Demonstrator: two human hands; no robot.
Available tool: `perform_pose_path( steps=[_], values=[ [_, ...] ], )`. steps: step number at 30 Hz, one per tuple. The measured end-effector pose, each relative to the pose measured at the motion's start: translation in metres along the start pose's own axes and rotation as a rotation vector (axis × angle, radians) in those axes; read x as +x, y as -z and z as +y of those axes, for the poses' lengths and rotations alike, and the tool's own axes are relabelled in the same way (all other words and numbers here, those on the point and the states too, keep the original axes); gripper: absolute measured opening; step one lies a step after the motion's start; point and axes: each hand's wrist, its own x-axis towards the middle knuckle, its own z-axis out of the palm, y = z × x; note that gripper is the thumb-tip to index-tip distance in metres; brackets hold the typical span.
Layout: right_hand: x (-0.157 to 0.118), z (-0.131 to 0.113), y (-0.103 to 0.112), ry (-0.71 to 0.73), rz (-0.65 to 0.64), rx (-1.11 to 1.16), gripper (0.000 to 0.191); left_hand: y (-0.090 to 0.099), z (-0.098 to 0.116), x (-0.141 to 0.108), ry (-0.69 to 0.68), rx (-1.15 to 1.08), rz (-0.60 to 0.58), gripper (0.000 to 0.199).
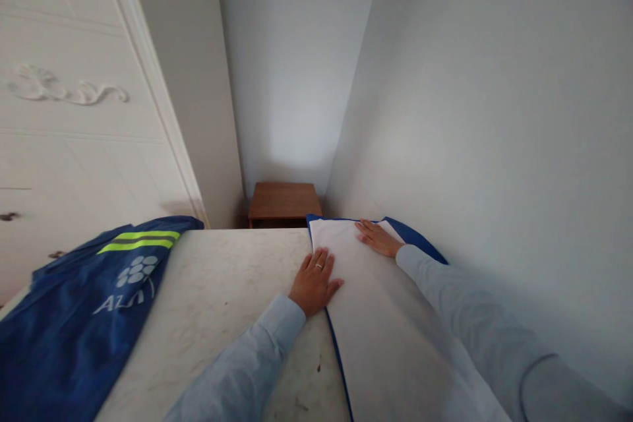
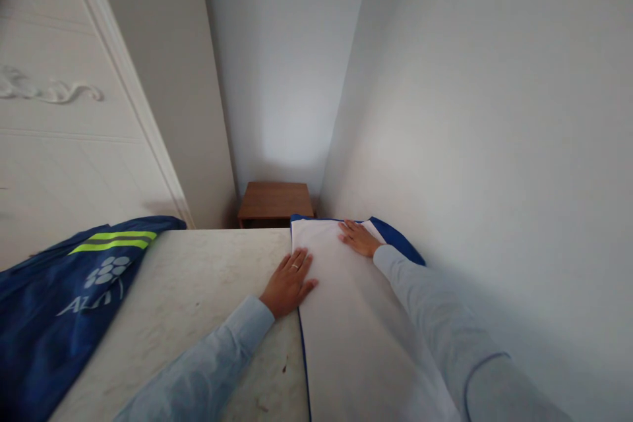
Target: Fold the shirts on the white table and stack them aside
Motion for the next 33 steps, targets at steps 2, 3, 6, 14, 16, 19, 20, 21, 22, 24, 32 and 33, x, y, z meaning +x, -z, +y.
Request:
perform_pose_path(
  steps=[2,3,6,14,16,19,20,21,22,24,32,33],
  values=[
    [0.002,0.011,0.005,-0.042,-0.010,-0.031,0.068,-0.001,-0.001,0.000,-0.006,0.004,0.005,0.063],
    [0.004,0.017,0.006,-0.084,-0.008,-0.040,0.067,-0.002,-0.002,0.000,-0.011,0.005,0.008,0.063],
    [0.008,0.032,0.007,-0.188,0.003,-0.044,0.063,-0.004,-0.003,-0.001,-0.025,0.004,0.021,0.064],
    [0.013,0.037,0.009,-0.182,0.023,-0.093,0.061,0.001,-0.005,0.002,-0.022,-0.087,-0.007,0.066],
    [0.015,0.030,0.013,-0.186,0.036,-0.105,0.060,0.002,-0.007,0.003,-0.010,-0.131,0.005,0.065],
    [0.015,0.002,0.015,-0.107,0.088,-0.097,0.060,0.003,-0.008,-0.002,0.053,-0.196,0.082,0.062],
    [0.015,-0.013,0.014,-0.030,0.116,-0.076,0.061,0.004,-0.007,-0.005,0.076,-0.208,0.105,0.061],
    [0.016,-0.028,0.013,0.066,0.144,-0.046,0.061,0.006,-0.005,-0.010,0.092,-0.210,0.117,0.061],
    [0.016,-0.045,0.011,0.166,0.165,-0.009,0.061,0.008,-0.002,-0.016,0.098,-0.203,0.115,0.061],
    [0.020,-0.078,0.009,0.312,0.163,0.063,0.061,0.013,0.009,-0.031,0.077,-0.174,0.076,0.063],
    [0.030,-0.147,0.022,0.167,0.117,0.178,0.055,0.040,0.058,-0.121,-0.128,-0.062,-0.036,0.073],
    [0.023,-0.154,0.022,0.169,0.125,0.183,0.055,0.044,0.061,-0.135,-0.136,-0.056,-0.025,0.074]
  ],
)
